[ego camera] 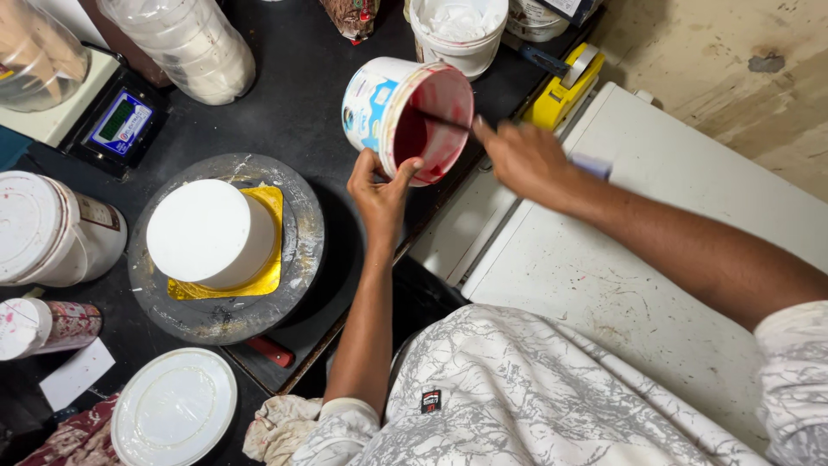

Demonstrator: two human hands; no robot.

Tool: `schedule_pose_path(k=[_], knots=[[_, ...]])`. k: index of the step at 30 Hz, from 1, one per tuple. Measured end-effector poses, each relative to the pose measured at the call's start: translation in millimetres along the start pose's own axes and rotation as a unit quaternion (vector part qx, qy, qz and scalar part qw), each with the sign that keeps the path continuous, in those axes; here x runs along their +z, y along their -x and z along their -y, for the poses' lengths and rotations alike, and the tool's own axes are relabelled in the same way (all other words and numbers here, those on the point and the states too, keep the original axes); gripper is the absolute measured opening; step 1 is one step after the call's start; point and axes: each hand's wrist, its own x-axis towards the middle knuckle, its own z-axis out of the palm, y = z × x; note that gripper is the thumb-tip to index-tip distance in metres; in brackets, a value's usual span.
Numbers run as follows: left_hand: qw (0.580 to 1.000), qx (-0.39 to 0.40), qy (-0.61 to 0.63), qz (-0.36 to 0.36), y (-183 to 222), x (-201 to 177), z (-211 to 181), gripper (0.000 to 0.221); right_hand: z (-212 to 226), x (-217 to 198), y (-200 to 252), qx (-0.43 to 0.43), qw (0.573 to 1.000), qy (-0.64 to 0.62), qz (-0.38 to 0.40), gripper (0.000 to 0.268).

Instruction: The person mixes red glaze in a container using a knife, adds syrup and other liquids from bottles, and pours the mixture onto a small round cake.

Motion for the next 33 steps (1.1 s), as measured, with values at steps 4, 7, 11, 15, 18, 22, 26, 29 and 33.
schedule_pose_path(k=[4,7,11,15,18,22,26,29,33], knots=[[1.000,-0.012,0.005,0.008,5,11,3,0.062,27,35,20,0.119,0.929,-0.309,0.162,0.061],[0.999,-0.034,-0.012,0.028,13,14,10,0.056,27,30,23,0.267,0.665,-0.652,0.249,0.050],[0.987,-0.108,0.113,0.038,15,18,19,0.050,-3,12,5,0.174,0.895,-0.382,0.150,0.047],[0.996,-0.072,0.053,0.025,18,20,25,0.050,-4,21,-5,0.110,0.947,-0.204,0.224,0.045],[0.994,-0.085,0.071,0.005,21,21,23,0.050,-18,12,-18,0.122,0.877,-0.398,0.240,0.042],[0.983,-0.154,0.096,0.006,24,19,19,0.047,-8,31,-11,0.169,0.972,-0.097,0.129,0.041],[0.993,-0.104,0.058,0.010,22,27,16,0.044,-25,46,-20,0.151,0.896,-0.377,0.181,0.042],[0.991,-0.114,0.067,0.007,23,25,19,0.044,-19,58,-21,0.174,0.909,-0.347,0.151,0.041],[0.993,-0.112,0.048,0.004,23,27,20,0.046,5,41,-19,0.231,0.826,-0.448,0.253,0.040]])
